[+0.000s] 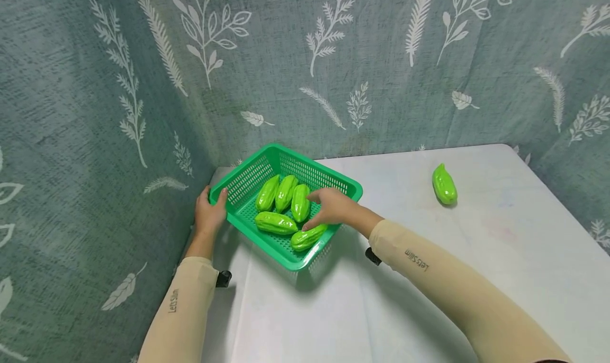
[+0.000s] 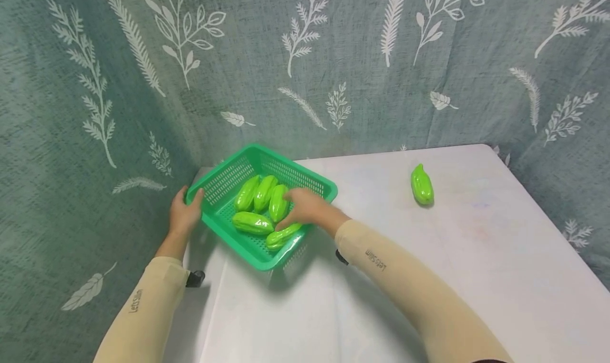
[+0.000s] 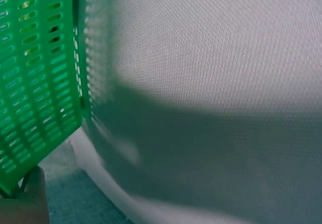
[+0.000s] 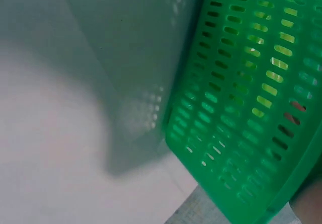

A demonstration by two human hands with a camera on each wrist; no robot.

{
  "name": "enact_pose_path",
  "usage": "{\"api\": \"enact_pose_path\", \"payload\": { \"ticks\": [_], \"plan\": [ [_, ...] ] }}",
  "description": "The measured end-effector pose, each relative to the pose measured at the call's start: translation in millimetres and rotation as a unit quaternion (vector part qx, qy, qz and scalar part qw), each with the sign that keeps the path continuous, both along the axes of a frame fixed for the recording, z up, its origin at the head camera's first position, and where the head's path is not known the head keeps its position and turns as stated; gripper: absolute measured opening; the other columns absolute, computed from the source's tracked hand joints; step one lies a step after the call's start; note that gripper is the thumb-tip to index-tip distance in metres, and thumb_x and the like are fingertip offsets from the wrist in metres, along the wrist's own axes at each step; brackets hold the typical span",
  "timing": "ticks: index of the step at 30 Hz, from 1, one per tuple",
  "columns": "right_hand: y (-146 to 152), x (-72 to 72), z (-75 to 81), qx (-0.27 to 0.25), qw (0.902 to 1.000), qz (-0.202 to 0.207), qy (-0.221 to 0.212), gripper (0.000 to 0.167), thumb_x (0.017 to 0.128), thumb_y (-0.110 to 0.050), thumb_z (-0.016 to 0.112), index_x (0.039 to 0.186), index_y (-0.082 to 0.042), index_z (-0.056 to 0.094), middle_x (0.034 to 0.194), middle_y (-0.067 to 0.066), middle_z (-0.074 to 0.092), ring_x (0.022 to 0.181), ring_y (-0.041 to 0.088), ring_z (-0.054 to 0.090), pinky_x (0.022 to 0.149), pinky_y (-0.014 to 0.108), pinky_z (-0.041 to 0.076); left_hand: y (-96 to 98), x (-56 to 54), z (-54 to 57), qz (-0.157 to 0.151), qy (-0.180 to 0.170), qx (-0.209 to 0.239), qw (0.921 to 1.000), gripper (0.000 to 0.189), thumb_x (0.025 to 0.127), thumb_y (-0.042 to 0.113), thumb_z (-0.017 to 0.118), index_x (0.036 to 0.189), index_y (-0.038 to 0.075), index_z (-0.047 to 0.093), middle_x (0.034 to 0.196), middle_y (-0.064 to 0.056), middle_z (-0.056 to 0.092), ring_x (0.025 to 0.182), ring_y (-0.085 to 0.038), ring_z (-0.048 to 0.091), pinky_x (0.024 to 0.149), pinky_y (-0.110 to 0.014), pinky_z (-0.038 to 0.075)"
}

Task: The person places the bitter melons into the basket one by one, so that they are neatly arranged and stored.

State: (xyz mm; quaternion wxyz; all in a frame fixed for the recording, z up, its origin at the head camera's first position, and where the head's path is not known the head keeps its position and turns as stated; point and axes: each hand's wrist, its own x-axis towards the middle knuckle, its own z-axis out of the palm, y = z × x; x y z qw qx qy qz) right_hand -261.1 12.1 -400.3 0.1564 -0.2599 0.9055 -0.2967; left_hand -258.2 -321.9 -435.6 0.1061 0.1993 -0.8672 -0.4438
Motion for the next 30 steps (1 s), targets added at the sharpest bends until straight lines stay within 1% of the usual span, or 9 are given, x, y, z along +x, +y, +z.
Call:
{"api": "enact_pose_path", "payload": {
  "ticks": [7,10,12,14,17,19,22,26,30],
  "plan": [
    [-11,1.5,-4.6,0.069,0.9973,0.024,0.006,0.092,0.074,-0.045,0.091,0.146,-0.002,0.052,0.147,0.011,0.052,0.137,0.028,0.045,0.111,0.04,0.039,1.6,2.4,-2.7,-0.003,0.0,0.004,1.0,0.08,0.104,0.052,0.047,0.161,0.004,0.016,0.158,-0.026,0.023,0.144,-0.044,0.027,0.115,-0.056,0.024],
    [-14,1.9,-4.9,0.111,0.9928,0.044,0.008,0.09,0.072,-0.048,0.091,0.142,-0.003,0.057,0.143,0.009,0.056,0.135,0.028,0.048,0.108,0.041,0.041,1.9,3.1,-2.6,-0.004,0.001,0.002,1.0,0.08,0.105,0.051,0.047,0.161,0.004,0.017,0.158,-0.026,0.024,0.144,-0.043,0.027,0.116,-0.056,0.024],
    [-15,2.0,-4.9,0.126,0.9901,0.062,0.008,0.084,0.072,-0.047,0.091,0.137,-0.003,0.062,0.135,0.008,0.062,0.127,0.026,0.055,0.102,0.04,0.047,1.3,3.1,-2.0,-0.004,0.004,0.001,1.0,0.08,0.105,0.051,0.047,0.161,0.004,0.017,0.158,-0.026,0.024,0.144,-0.043,0.027,0.116,-0.056,0.024],
    [-16,2.3,-4.4,0.137,0.9878,0.074,0.007,0.076,0.071,-0.045,0.092,0.13,-0.005,0.068,0.124,0.005,0.068,0.114,0.021,0.06,0.093,0.037,0.051,0.8,2.9,-1.0,-0.006,0.006,0.0,1.0,0.08,0.104,0.051,0.047,0.161,0.004,0.017,0.158,-0.026,0.023,0.144,-0.043,0.026,0.116,-0.056,0.023],
    [-17,2.0,-5.0,0.142,0.9861,0.085,0.009,0.058,0.072,-0.039,0.094,0.116,-0.006,0.075,0.104,0.002,0.071,0.092,0.016,0.059,0.08,0.034,0.052,0.5,2.4,0.5,-0.007,0.004,-0.002,1.0,0.081,0.104,0.053,0.046,0.161,0.004,0.016,0.159,-0.026,0.023,0.145,-0.043,0.026,0.116,-0.056,0.023],
    [-18,1.3,-5.6,0.151,0.9847,0.087,0.008,0.05,0.073,-0.036,0.093,0.111,-0.007,0.076,0.101,0.001,0.071,0.088,0.014,0.058,0.078,0.032,0.051,0.7,2.2,1.1,-0.007,0.001,-0.003,1.0,0.081,0.104,0.054,0.046,0.162,0.005,0.016,0.159,-0.026,0.022,0.145,-0.043,0.026,0.116,-0.056,0.024],
    [-21,0.4,-7.0,0.169,0.9817,0.088,0.002,0.045,0.077,-0.031,0.091,0.112,-0.009,0.076,0.107,0.001,0.072,0.092,0.014,0.06,0.081,0.031,0.052,1.2,2.1,1.2,-0.003,0.001,-0.004,1.0,0.081,0.104,0.053,0.046,0.161,0.004,0.017,0.159,-0.026,0.023,0.145,-0.042,0.026,0.116,-0.056,0.024],
    [-25,0.7,-7.8,0.196,0.9768,0.086,-0.005,0.047,0.081,-0.029,0.087,0.123,-0.012,0.074,0.12,0.0,0.07,0.108,0.016,0.061,0.089,0.033,0.052,1.5,1.9,0.9,0.0,0.004,-0.007,1.0,0.079,0.104,0.051,0.047,0.161,0.004,0.019,0.158,-0.026,0.024,0.144,-0.043,0.026,0.116,-0.056,0.023],
    [-27,2.0,-7.5,0.205,0.9751,0.083,-0.005,0.046,0.082,-0.029,0.087,0.124,-0.015,0.074,0.122,-0.001,0.07,0.113,0.017,0.061,0.09,0.034,0.052,0.4,1.8,0.2,0.001,0.002,-0.009,1.0,0.079,0.105,0.051,0.047,0.161,0.004,0.019,0.158,-0.026,0.025,0.144,-0.043,0.027,0.116,-0.056,0.023]
  ]
}}
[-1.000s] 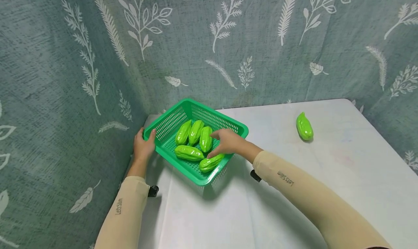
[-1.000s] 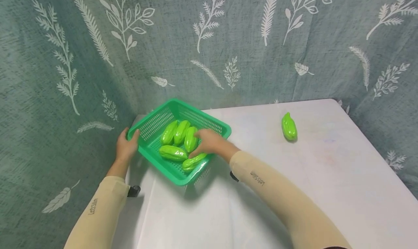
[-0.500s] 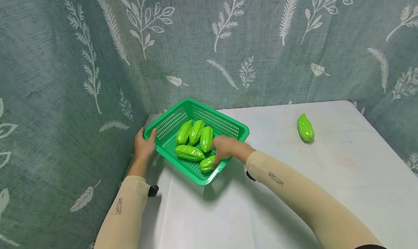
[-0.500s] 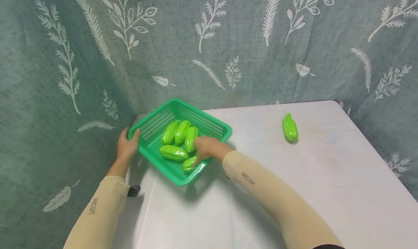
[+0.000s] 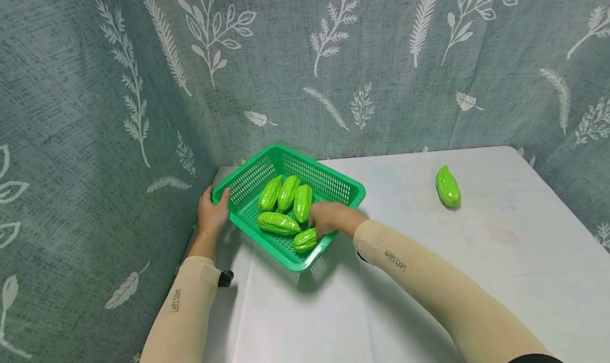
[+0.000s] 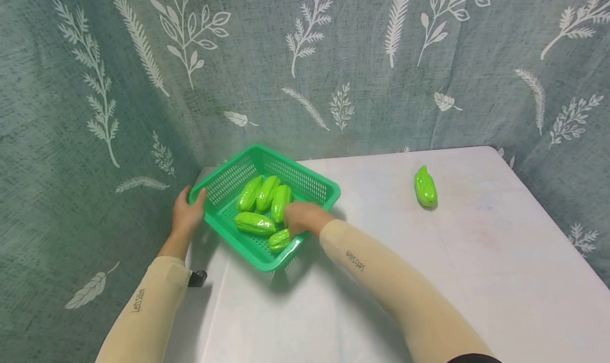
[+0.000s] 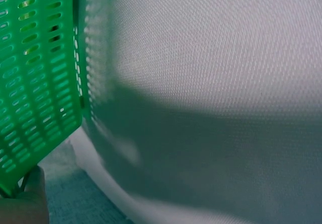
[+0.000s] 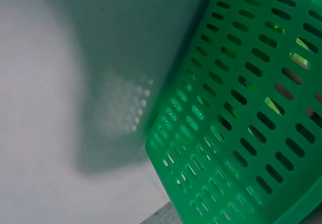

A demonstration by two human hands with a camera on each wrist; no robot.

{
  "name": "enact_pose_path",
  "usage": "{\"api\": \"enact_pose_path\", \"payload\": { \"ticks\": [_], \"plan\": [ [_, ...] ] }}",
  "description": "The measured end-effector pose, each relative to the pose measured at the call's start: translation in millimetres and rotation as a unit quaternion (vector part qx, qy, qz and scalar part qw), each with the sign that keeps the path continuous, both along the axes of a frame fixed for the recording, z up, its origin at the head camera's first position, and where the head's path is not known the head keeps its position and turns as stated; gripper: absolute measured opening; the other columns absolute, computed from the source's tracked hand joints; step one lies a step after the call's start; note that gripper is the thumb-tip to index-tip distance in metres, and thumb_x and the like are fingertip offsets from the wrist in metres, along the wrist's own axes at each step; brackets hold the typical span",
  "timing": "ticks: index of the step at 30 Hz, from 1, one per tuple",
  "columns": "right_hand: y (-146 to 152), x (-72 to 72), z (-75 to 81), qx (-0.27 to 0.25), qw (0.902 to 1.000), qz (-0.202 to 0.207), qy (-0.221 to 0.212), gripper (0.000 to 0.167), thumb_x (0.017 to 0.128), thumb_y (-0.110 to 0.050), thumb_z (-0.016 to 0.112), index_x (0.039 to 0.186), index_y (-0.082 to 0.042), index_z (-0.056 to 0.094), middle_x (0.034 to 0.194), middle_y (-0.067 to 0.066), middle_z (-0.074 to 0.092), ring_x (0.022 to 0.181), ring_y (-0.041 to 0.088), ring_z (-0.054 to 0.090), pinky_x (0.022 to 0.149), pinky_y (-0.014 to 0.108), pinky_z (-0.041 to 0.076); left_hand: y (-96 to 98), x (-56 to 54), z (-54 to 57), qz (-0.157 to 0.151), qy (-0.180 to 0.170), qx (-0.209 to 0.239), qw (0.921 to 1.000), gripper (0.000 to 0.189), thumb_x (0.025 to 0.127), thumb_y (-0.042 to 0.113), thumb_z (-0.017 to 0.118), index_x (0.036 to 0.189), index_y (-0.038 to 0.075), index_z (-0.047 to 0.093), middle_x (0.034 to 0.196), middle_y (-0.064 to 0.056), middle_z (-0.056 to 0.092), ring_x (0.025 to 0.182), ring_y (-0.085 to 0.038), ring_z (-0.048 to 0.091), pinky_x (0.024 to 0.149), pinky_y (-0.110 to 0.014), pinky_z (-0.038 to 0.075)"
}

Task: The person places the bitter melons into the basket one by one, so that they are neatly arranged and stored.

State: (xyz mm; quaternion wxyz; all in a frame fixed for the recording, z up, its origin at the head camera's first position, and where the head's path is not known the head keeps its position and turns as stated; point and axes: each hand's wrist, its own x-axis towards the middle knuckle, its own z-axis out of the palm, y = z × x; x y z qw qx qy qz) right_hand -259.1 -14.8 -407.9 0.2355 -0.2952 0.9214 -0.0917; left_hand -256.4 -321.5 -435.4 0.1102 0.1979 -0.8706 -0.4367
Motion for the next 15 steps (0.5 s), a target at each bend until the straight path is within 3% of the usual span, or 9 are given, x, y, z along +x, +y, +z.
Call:
{"api": "enact_pose_path", "payload": {
  "ticks": [9,15],
  "plan": [
    [3,-0.5,5.5,-0.043,0.9987,0.016,0.023,0.051,0.08,-0.028,0.089,0.125,-0.009,0.072,0.121,0.003,0.069,0.112,0.018,0.062,0.094,0.032,0.051,-1.5,-1.8,-0.3,0.004,0.002,0.0,1.0,0.078,0.104,0.051,0.048,0.161,0.004,0.019,0.159,-0.026,0.024,0.145,-0.042,0.026,0.117,-0.055,0.022],
    [6,0.2,19.4,-0.076,0.9955,0.025,0.051,0.052,0.083,-0.028,0.087,0.126,-0.005,0.07,0.124,0.006,0.069,0.117,0.022,0.061,0.099,0.034,0.049,-0.1,-2.3,-0.4,0.008,0.002,0.003,1.0,0.078,0.105,0.05,0.048,0.161,0.004,0.02,0.158,-0.026,0.025,0.144,-0.042,0.027,0.116,-0.055,0.023]
  ]
}}
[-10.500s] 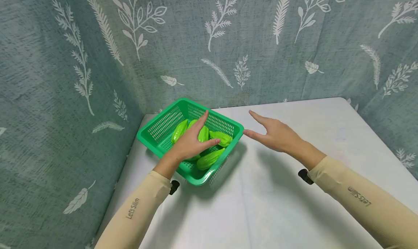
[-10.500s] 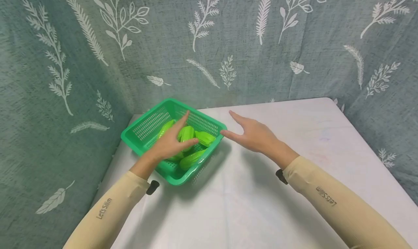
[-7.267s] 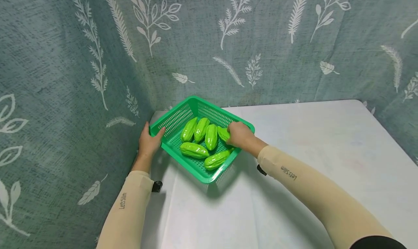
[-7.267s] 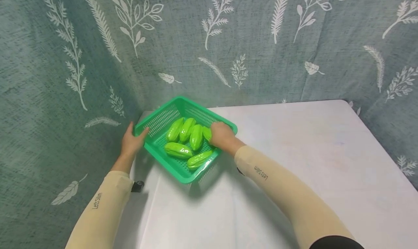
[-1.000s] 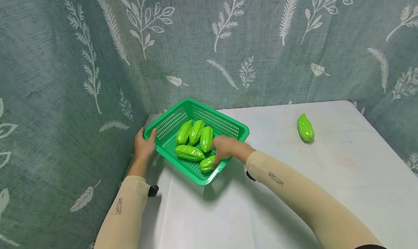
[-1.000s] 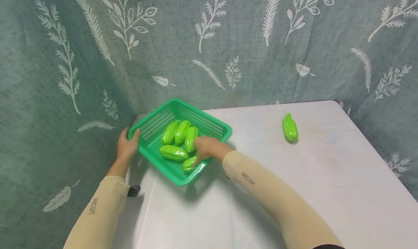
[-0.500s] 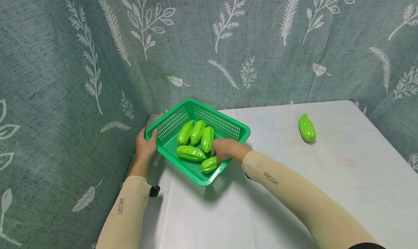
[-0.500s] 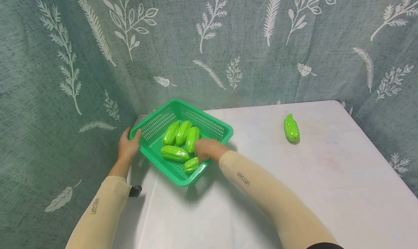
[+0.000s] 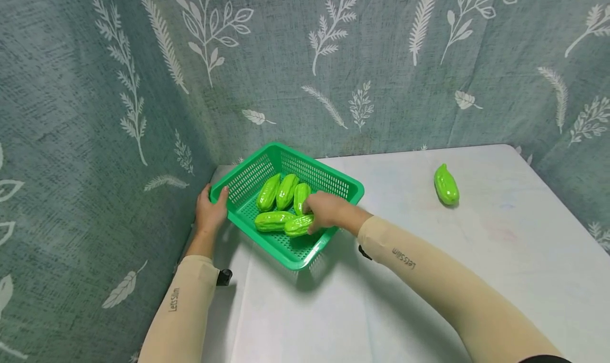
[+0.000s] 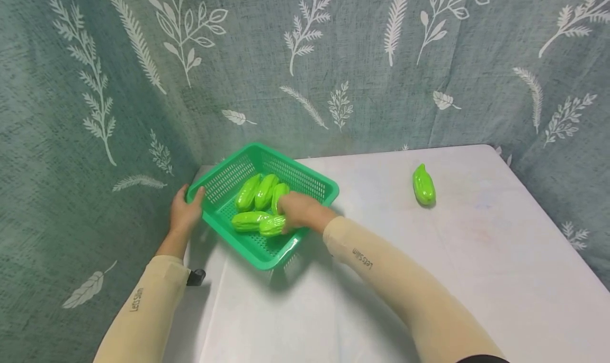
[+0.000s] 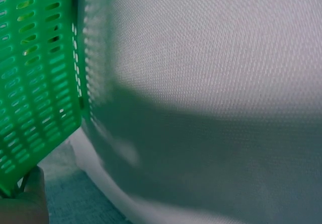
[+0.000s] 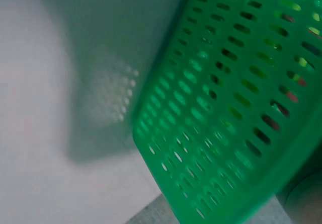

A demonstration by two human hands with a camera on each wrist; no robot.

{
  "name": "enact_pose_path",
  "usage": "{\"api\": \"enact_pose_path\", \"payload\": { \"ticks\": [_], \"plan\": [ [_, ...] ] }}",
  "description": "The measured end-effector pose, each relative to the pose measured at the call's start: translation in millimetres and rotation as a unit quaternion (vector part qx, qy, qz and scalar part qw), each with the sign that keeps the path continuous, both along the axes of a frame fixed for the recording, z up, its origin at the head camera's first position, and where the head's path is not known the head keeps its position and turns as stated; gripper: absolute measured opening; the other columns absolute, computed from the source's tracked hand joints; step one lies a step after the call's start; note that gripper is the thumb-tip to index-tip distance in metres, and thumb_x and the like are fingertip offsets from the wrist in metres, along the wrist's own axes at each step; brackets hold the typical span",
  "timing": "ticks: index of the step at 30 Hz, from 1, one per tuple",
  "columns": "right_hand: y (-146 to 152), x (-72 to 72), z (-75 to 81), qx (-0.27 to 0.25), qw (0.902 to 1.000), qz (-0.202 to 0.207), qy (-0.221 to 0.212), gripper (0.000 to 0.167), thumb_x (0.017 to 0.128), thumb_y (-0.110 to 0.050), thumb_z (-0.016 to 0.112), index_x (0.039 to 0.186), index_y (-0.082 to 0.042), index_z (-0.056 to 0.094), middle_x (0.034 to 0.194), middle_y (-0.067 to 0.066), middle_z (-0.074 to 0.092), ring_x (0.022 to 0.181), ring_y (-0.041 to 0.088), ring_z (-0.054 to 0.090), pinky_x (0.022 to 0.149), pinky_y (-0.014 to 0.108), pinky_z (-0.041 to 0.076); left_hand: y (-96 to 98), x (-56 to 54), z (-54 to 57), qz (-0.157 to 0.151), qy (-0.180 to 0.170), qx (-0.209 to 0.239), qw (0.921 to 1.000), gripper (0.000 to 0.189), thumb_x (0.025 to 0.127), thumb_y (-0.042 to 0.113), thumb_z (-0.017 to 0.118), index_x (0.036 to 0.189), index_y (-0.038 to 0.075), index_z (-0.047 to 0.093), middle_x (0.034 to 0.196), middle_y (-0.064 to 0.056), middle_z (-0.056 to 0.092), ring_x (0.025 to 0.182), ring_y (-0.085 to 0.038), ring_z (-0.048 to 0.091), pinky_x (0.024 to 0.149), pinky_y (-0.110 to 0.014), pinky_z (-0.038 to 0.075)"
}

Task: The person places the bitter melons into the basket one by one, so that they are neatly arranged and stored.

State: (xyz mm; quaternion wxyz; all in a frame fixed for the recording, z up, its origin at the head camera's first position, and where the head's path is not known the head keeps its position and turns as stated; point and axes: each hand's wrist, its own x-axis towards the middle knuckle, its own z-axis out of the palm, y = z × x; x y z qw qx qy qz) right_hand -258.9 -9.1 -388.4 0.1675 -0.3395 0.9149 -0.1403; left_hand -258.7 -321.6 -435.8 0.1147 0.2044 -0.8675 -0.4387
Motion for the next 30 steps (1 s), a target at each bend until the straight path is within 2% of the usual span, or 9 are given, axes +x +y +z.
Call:
{"api": "enact_pose_path", "payload": {
  "ticks": [5,8,14,20,26,30],
  "plan": [
    [10,-5.6,20.9,-0.063,0.9979,-0.014,0.003,0.049,0.086,-0.029,0.084,0.126,-0.004,0.069,0.123,0.007,0.069,0.114,0.023,0.063,0.097,0.035,0.05,-1.1,0.0,-0.9,-0.001,-0.001,0.001,1.0,0.078,0.105,0.049,0.049,0.161,0.005,0.02,0.159,-0.026,0.025,0.145,-0.043,0.026,0.117,-0.055,0.022],
    [22,-14.0,34.4,-0.084,0.9957,-0.039,0.009,0.05,0.088,-0.031,0.082,0.128,-0.005,0.068,0.123,0.007,0.068,0.112,0.023,0.063,0.095,0.036,0.05,-3.3,0.2,-1.4,-0.002,0.0,0.0,1.0,0.077,0.105,0.048,0.049,0.161,0.005,0.02,0.159,-0.026,0.025,0.145,-0.043,0.026,0.117,-0.055,0.022],
    [56,-32.4,58.8,-0.112,0.9849,-0.129,0.027,0.056,0.091,-0.039,0.078,0.132,-0.004,0.066,0.121,0.009,0.068,0.104,0.024,0.063,0.087,0.041,0.051,-4.8,1.4,1.6,-0.003,0.003,-0.004,1.0,0.077,0.104,0.049,0.049,0.161,0.004,0.021,0.157,-0.026,0.026,0.144,-0.043,0.027,0.117,-0.055,0.022],
    [91,-46.8,65.4,-0.194,0.9573,-0.214,0.022,0.055,0.091,-0.04,0.076,0.132,-0.004,0.066,0.116,0.013,0.069,0.1,0.027,0.065,0.082,0.042,0.054,-1.3,1.4,4.2,-0.004,0.002,-0.004,1.0,0.078,0.104,0.05,0.048,0.161,0.004,0.021,0.157,-0.026,0.026,0.144,-0.042,0.027,0.117,-0.055,0.022],
    [115,-52.7,58.9,-0.278,0.9182,-0.283,-0.005,0.066,0.089,-0.047,0.076,0.138,-0.006,0.061,0.128,0.014,0.064,0.113,0.029,0.062,0.087,0.044,0.054,0.9,-0.5,2.2,-0.001,0.004,-0.003,1.0,0.078,0.104,0.05,0.049,0.16,0.003,0.021,0.157,-0.026,0.027,0.144,-0.042,0.028,0.117,-0.055,0.022],
    [129,-55.0,52.9,-0.308,0.8988,-0.311,-0.023,0.069,0.088,-0.051,0.076,0.139,-0.007,0.06,0.133,0.015,0.062,0.118,0.03,0.059,0.091,0.045,0.053,1.6,-1.7,-0.2,0.0,0.006,-0.005,1.0,0.078,0.104,0.051,0.049,0.16,0.003,0.023,0.157,-0.027,0.027,0.144,-0.043,0.027,0.117,-0.055,0.021]
  ]
}}
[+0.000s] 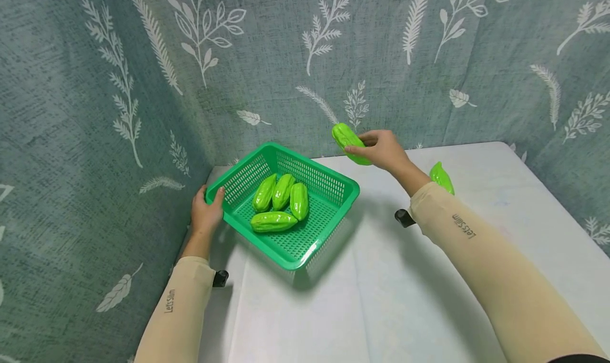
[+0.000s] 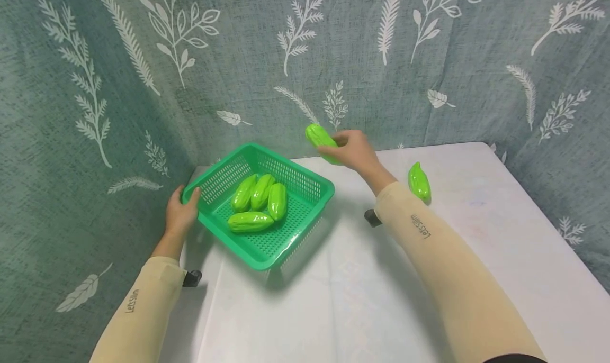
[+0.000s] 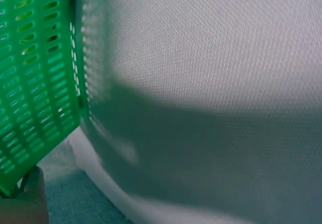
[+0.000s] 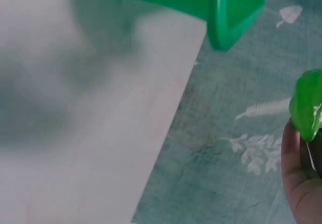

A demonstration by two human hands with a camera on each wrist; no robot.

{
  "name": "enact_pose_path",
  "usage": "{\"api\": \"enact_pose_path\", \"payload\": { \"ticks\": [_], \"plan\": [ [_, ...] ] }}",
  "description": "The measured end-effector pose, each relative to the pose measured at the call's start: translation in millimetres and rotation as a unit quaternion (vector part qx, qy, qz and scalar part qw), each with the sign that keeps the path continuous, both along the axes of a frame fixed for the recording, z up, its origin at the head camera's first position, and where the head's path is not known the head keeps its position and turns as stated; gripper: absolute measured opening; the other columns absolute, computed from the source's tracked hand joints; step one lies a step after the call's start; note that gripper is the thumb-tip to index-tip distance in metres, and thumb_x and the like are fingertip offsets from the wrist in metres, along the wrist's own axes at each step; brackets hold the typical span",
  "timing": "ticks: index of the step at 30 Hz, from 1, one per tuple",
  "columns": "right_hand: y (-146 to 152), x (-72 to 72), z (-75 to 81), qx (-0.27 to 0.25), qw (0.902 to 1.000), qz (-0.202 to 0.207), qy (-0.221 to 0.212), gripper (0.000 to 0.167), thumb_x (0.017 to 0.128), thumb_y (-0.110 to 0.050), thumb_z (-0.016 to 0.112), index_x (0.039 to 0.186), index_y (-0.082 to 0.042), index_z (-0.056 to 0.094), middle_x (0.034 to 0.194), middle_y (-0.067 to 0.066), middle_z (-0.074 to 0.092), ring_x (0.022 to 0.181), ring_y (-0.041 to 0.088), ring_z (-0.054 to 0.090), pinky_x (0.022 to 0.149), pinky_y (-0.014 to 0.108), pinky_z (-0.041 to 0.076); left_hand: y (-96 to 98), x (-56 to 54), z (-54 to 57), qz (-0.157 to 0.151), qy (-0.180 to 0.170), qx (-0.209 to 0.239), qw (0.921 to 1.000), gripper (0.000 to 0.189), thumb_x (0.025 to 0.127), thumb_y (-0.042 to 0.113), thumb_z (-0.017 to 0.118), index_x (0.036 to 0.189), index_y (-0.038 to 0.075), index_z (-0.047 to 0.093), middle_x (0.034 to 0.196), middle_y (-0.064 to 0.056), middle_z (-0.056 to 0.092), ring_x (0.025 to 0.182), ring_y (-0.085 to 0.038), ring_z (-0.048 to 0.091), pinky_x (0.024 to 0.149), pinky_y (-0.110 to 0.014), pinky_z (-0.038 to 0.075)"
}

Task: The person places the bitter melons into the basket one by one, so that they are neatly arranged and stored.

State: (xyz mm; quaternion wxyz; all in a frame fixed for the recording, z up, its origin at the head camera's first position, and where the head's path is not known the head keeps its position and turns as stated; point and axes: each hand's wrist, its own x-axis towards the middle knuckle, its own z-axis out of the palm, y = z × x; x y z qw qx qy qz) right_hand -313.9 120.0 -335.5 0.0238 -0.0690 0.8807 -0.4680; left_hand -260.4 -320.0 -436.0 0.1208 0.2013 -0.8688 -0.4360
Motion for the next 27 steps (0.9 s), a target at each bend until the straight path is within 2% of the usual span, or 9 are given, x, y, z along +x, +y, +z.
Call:
{"api": "enact_pose_path", "payload": {
  "ticks": [10,18,27],
  "plan": [
    [51,4.7,-14.2,-0.026,0.9956,-0.082,-0.038,0.084,0.084,-0.059,0.075,0.148,-0.011,0.052,0.141,0.018,0.056,0.125,0.035,0.055,0.097,0.05,0.05,6.0,4.3,-1.9,0.001,0.004,0.004,1.0,0.078,0.104,0.05,0.049,0.161,0.004,0.021,0.156,-0.027,0.027,0.143,-0.043,0.028,0.116,-0.055,0.022],
    [104,11.8,-24.7,-0.025,0.9857,-0.138,-0.094,0.095,0.083,-0.069,0.07,0.154,-0.012,0.044,0.155,0.018,0.041,0.14,0.041,0.038,0.109,0.059,0.034,7.2,10.1,-1.5,0.01,0.0,0.01,0.9999,0.08,0.104,0.053,0.048,0.162,0.006,0.018,0.159,-0.025,0.024,0.145,-0.042,0.025,0.117,-0.055,0.021],
    [153,16.8,-39.8,-0.03,0.9738,-0.191,-0.119,0.102,0.082,-0.072,0.067,0.157,-0.01,0.038,0.159,0.022,0.03,0.141,0.045,0.034,0.107,0.065,0.033,6.0,11.7,-2.0,0.011,-0.008,0.015,0.9998,0.081,0.104,0.053,0.046,0.162,0.007,0.016,0.16,-0.025,0.021,0.146,-0.042,0.023,0.117,-0.055,0.021]
  ]
}}
